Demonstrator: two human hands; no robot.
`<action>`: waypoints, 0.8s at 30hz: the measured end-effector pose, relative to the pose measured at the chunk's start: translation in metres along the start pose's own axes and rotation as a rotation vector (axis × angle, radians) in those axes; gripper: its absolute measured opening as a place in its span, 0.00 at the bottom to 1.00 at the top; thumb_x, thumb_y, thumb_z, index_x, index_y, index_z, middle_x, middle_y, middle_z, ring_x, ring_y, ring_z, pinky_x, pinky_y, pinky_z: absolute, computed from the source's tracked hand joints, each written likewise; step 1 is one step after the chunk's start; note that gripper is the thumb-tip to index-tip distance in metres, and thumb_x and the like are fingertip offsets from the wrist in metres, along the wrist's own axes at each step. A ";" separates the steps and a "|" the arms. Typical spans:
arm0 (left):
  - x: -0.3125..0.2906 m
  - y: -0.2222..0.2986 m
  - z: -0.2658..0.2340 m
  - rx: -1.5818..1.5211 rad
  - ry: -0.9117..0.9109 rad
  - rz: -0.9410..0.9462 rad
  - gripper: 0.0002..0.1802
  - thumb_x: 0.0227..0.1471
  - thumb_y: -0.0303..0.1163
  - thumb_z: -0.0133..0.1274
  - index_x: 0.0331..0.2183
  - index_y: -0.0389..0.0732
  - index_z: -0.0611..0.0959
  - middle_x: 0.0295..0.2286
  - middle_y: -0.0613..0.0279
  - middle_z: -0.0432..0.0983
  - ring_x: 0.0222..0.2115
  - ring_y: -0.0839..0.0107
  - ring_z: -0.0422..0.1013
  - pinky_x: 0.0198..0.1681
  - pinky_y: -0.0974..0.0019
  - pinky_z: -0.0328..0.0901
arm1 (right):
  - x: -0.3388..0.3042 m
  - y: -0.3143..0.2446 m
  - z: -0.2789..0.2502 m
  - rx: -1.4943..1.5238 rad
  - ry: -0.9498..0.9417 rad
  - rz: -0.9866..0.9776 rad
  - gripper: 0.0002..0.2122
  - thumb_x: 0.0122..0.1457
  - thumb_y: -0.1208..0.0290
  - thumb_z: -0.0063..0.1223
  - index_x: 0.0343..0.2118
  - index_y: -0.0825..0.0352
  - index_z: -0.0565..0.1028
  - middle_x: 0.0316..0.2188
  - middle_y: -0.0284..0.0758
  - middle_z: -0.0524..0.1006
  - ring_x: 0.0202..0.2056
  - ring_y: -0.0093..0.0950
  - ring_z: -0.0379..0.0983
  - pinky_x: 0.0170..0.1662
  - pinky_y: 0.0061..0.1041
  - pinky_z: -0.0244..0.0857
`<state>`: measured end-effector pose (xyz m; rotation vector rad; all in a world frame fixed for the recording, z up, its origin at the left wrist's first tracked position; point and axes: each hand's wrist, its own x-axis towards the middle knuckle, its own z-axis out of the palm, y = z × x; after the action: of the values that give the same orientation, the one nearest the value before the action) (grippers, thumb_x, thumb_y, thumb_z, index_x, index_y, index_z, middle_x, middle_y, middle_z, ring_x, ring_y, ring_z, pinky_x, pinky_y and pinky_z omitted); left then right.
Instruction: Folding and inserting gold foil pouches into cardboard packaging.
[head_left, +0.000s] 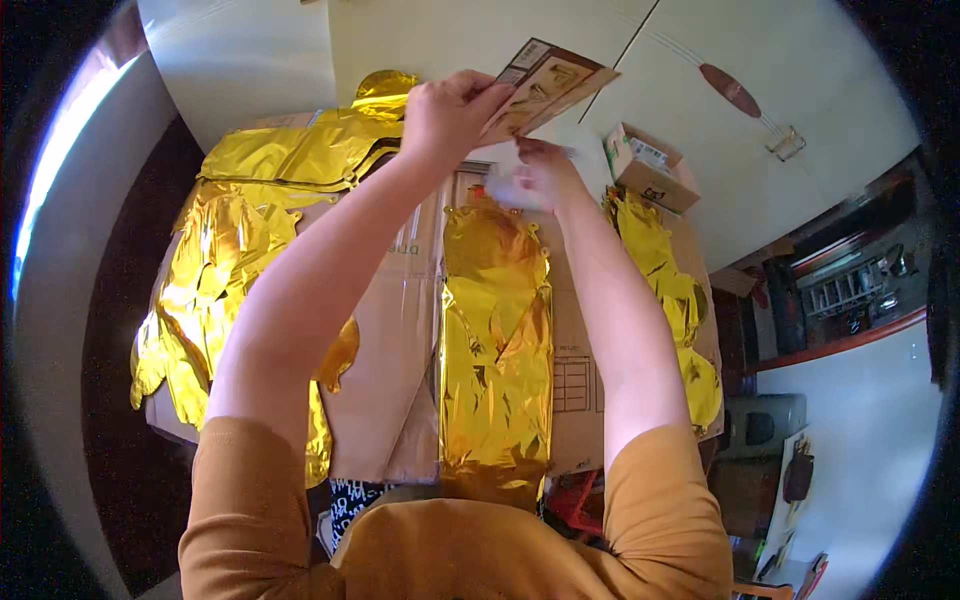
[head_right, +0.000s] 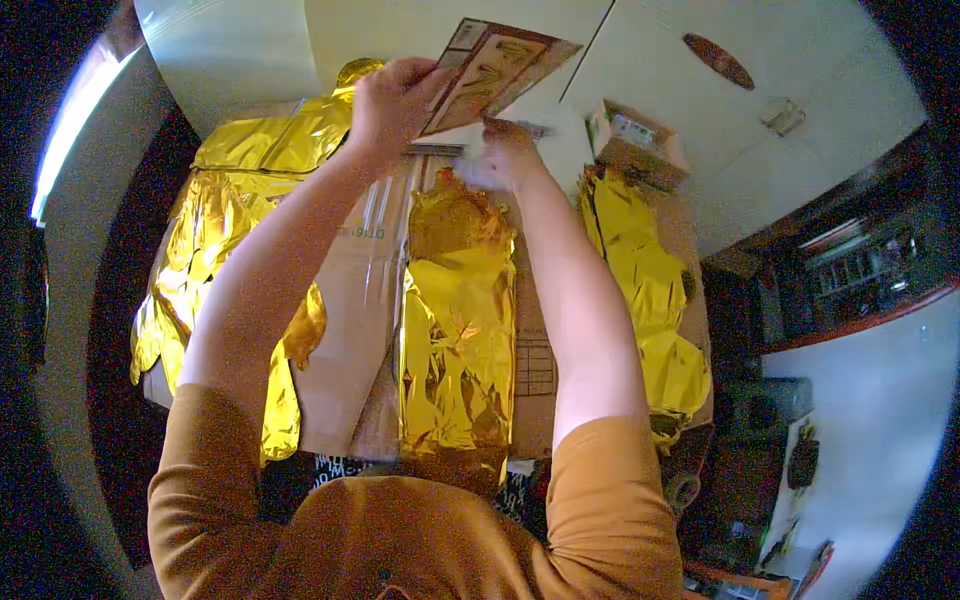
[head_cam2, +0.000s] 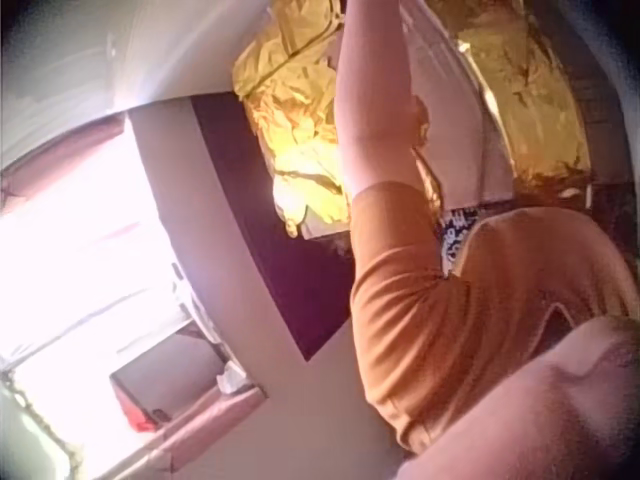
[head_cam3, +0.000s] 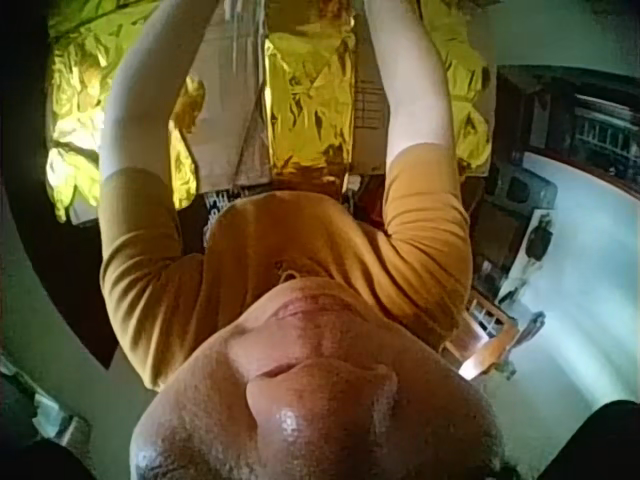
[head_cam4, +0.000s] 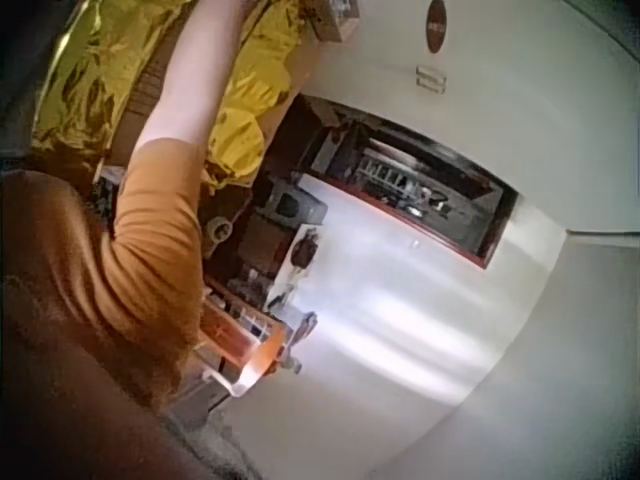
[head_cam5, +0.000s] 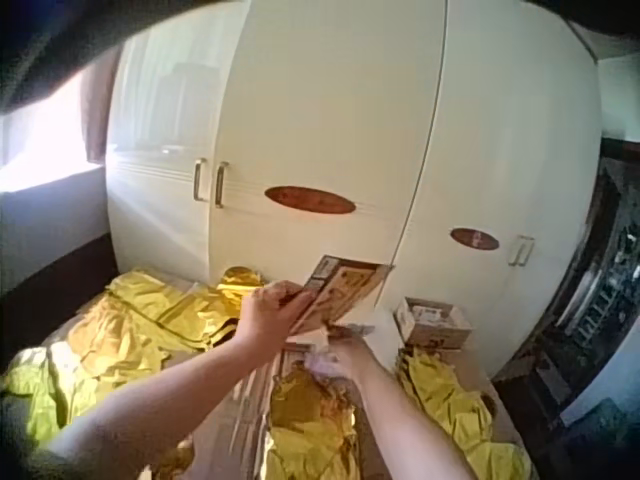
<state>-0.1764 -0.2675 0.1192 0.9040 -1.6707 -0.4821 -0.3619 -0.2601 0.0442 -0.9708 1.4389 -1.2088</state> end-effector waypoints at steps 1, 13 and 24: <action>-0.005 0.009 -0.013 0.053 0.002 0.070 0.15 0.50 0.43 0.60 0.32 0.40 0.86 0.23 0.55 0.80 0.25 0.62 0.77 0.32 0.65 0.70 | -0.012 -0.006 -0.008 -0.072 0.026 -0.104 0.18 0.66 0.69 0.41 0.57 0.67 0.67 0.51 0.37 0.71 0.40 0.36 0.76 0.38 0.33 0.67; -0.168 0.127 -0.070 -0.696 0.025 -0.144 0.05 0.56 0.25 0.57 0.34 0.36 0.78 0.28 0.64 0.78 0.28 0.81 0.73 0.29 0.75 0.68 | -0.309 -0.006 -0.005 -0.351 -0.047 -0.771 0.56 0.41 0.54 0.73 0.67 0.70 0.45 0.66 0.49 0.51 0.67 0.45 0.46 0.68 0.39 0.41; -0.255 0.152 -0.103 -0.903 -0.191 -0.209 0.10 0.55 0.25 0.57 0.39 0.34 0.77 0.35 0.62 0.78 0.35 0.76 0.75 0.38 0.69 0.72 | -0.380 0.026 0.007 -1.173 0.409 -0.994 0.26 0.49 0.72 0.60 0.54 0.68 0.71 0.41 0.43 0.76 0.38 0.42 0.74 0.41 0.36 0.69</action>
<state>-0.1049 0.0375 0.0975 0.3535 -1.2967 -1.3595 -0.2796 0.1093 0.0884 -2.5694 2.1265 -1.1871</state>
